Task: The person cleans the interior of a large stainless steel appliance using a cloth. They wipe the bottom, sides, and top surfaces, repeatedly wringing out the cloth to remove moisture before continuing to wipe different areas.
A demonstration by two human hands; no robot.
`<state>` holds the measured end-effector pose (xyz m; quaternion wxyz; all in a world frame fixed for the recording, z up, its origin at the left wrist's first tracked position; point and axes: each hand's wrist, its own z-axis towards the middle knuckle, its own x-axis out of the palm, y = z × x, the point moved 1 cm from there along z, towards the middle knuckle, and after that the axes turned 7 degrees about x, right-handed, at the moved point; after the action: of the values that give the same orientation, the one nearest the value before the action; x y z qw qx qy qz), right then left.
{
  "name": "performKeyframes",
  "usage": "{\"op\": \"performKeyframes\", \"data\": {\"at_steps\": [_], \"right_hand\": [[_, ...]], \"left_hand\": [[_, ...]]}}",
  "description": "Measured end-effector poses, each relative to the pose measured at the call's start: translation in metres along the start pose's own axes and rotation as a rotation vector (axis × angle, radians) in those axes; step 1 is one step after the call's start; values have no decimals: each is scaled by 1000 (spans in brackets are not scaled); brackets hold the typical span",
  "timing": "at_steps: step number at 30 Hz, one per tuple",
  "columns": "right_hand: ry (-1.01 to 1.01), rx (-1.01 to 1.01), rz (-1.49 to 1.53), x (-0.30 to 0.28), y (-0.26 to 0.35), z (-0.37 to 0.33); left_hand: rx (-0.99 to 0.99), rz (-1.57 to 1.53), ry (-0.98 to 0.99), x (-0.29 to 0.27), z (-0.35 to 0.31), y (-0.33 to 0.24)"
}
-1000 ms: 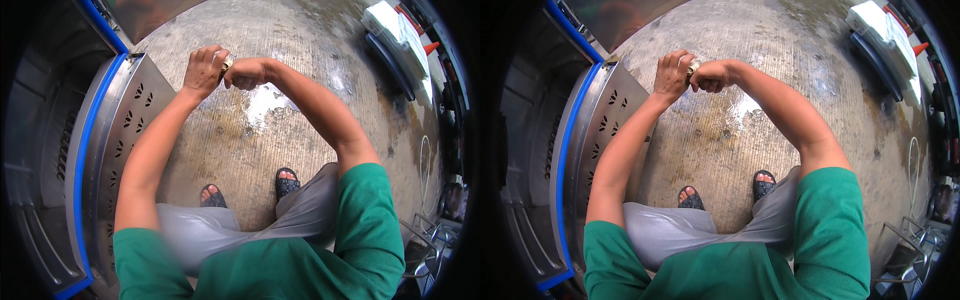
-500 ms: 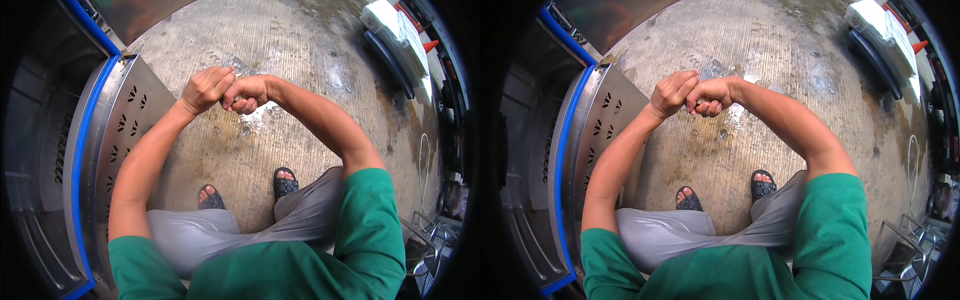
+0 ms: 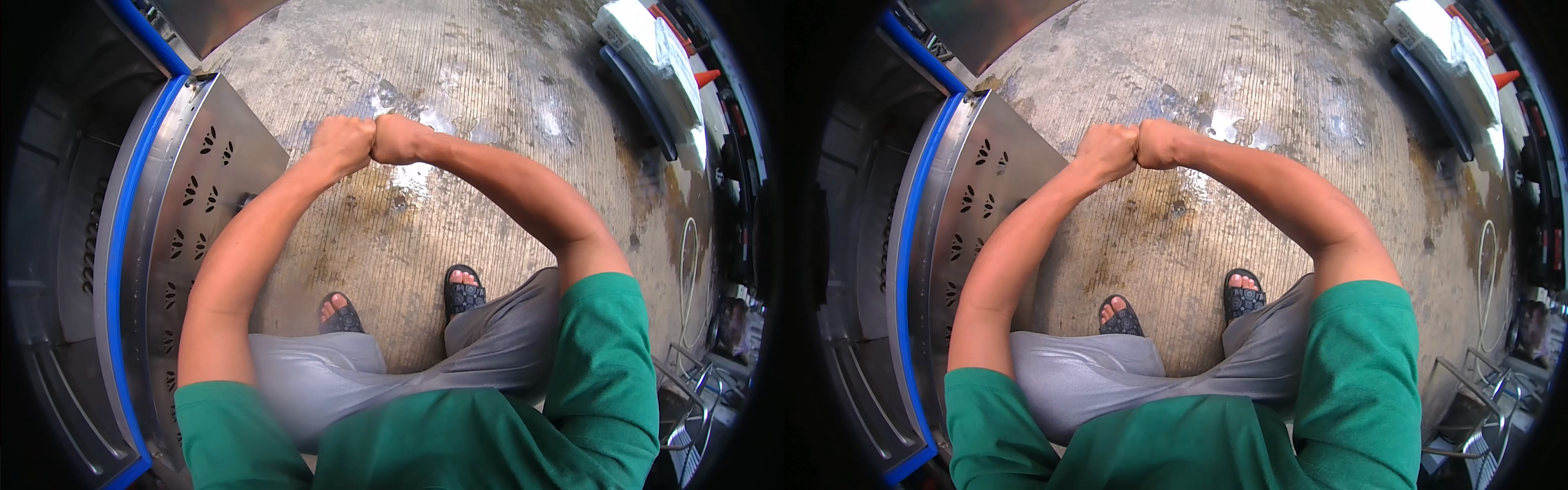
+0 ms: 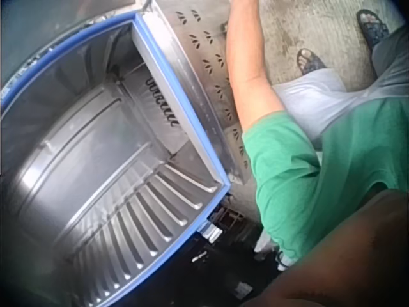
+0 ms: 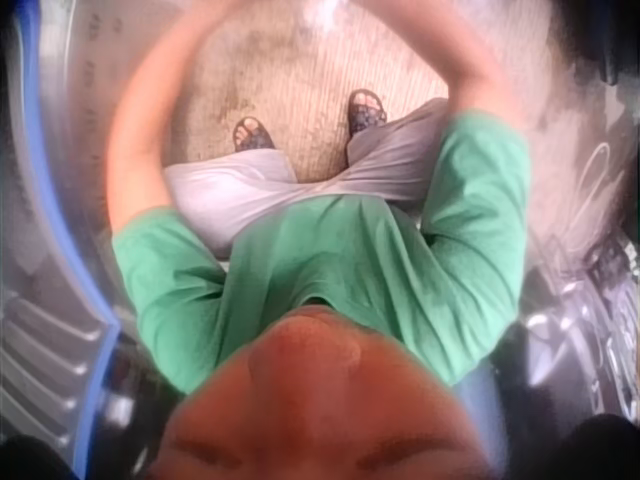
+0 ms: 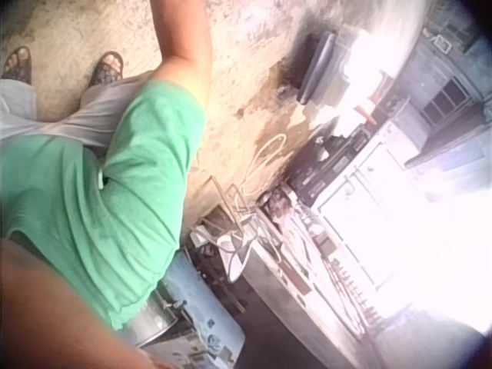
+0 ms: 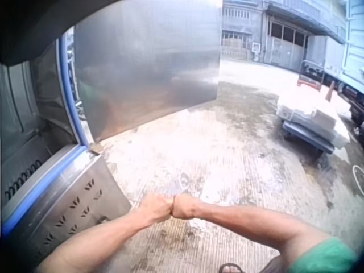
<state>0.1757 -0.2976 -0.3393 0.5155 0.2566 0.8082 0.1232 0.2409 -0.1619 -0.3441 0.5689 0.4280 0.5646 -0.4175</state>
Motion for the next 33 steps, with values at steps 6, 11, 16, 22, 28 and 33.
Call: {"op": "performKeyframes", "data": {"at_steps": [6,11,16,22,28,33], "right_hand": [[-145,-24,-165,1,-3,-5],[-249,-98,-288,-3,-2,-2],[-248,-128,-351,-5,-1,1],[-253,-163,-409,-7,-2,4],[-227,-134,-439,-14,-1,6],[-157,-141,-448,-22,2,19]], "left_hand": [[-129,-117,41,-6,2,-9],[-253,-224,93,-8,8,-5],[-361,-314,135,-12,9,-7],[-428,-360,172,-9,13,-4],[-458,-437,163,-8,18,-2],[-470,-442,109,2,16,0]]}}
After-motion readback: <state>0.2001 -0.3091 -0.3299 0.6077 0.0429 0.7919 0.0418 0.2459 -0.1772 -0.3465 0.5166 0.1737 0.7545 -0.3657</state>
